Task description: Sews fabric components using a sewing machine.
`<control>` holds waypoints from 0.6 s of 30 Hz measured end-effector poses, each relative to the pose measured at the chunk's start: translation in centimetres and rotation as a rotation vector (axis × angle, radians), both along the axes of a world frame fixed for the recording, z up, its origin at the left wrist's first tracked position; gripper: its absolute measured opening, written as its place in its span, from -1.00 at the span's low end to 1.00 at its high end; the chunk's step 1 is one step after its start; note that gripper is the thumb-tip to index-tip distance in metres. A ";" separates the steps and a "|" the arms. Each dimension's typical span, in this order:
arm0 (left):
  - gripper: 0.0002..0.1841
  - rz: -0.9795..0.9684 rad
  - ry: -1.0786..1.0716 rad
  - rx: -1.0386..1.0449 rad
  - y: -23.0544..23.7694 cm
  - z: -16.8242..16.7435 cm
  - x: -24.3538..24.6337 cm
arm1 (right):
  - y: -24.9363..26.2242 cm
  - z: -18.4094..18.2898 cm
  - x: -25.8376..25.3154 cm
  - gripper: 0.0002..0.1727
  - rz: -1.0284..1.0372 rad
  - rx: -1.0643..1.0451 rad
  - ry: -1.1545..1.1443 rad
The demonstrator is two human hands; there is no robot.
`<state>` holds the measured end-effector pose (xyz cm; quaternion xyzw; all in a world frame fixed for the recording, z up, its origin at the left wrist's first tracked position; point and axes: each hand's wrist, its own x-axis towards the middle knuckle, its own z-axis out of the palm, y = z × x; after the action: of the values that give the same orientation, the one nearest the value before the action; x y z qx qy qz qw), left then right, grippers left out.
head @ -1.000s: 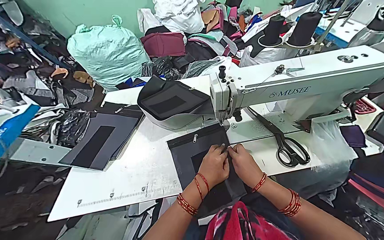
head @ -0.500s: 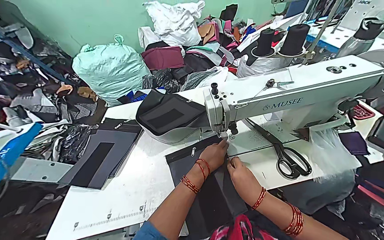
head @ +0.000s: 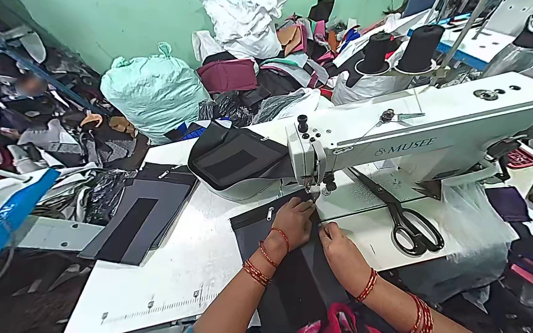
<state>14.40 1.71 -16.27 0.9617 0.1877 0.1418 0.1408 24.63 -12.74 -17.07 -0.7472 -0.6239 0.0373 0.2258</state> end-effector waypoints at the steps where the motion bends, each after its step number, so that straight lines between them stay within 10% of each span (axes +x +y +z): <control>1: -0.59 0.013 -0.009 0.033 -0.1 -0.2 -0.1 | 0.0 -0.1 0.0 -0.74 -0.002 0.010 -0.006; 7: -0.49 0.084 0.240 -0.075 -1.3 1.5 -0.1 | 0.1 0.0 0.1 -0.76 0.002 0.011 -0.032; 18: -0.52 0.034 0.065 -0.194 0.3 0.4 0.1 | 1.2 0.2 0.4 -0.73 -0.008 -0.028 -0.046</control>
<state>14.55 1.99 -15.83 0.9443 0.2212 0.0942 0.2246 25.00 -11.54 -16.88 -0.7535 -0.6254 0.0281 0.2011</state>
